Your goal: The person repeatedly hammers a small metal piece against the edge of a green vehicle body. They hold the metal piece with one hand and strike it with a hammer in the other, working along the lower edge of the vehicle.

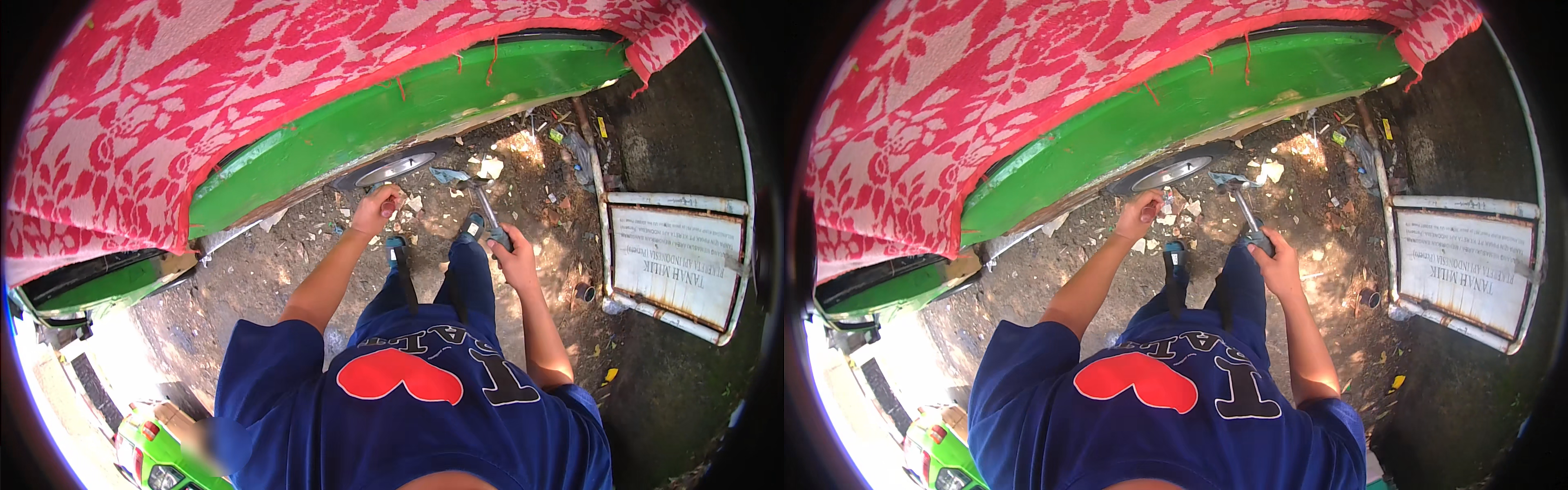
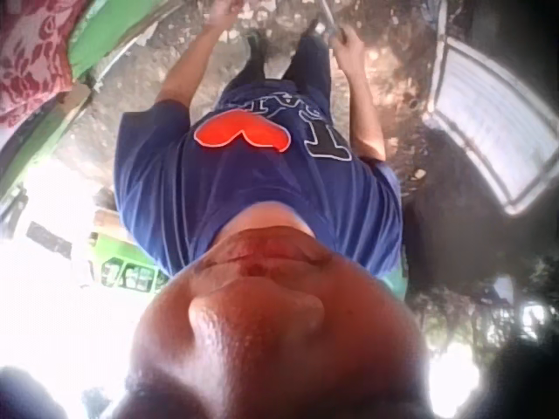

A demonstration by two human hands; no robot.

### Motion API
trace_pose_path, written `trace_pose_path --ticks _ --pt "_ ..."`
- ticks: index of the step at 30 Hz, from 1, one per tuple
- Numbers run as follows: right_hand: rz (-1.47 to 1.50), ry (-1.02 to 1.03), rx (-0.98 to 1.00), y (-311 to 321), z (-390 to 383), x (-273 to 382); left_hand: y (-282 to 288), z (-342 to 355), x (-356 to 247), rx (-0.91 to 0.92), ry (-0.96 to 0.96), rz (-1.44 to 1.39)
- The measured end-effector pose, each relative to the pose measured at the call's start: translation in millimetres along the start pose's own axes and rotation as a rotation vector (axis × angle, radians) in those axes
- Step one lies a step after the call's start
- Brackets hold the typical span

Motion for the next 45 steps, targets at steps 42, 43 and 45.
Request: trace_pose_path --ticks 42,43,45 --pt "0.031 0.134 -0.126 -80.5 50.3 -25.5 -72.9 133.2 24.3 -0.005 0.026 0.471" --pt "-0.014 0.110 -0.060 -81.9 55.9 -23.0 -75.1 132.6 24.5 0.011 0.038 0.480" --pt "0.063 0.097 -0.121 -85.3 50.0 -44.4 -79.8 130.4 23.7 0.042 0.058 0.499"
Point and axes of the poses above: each hand's wrist, its own z-axis towards the middle knuckle, its own y-axis out of the back of the hand, x = y × z, the point moved 3 cm from there along z, towards the middle knuckle, and after that the axes turned 9 degrees about y, right-handed, at the moved point
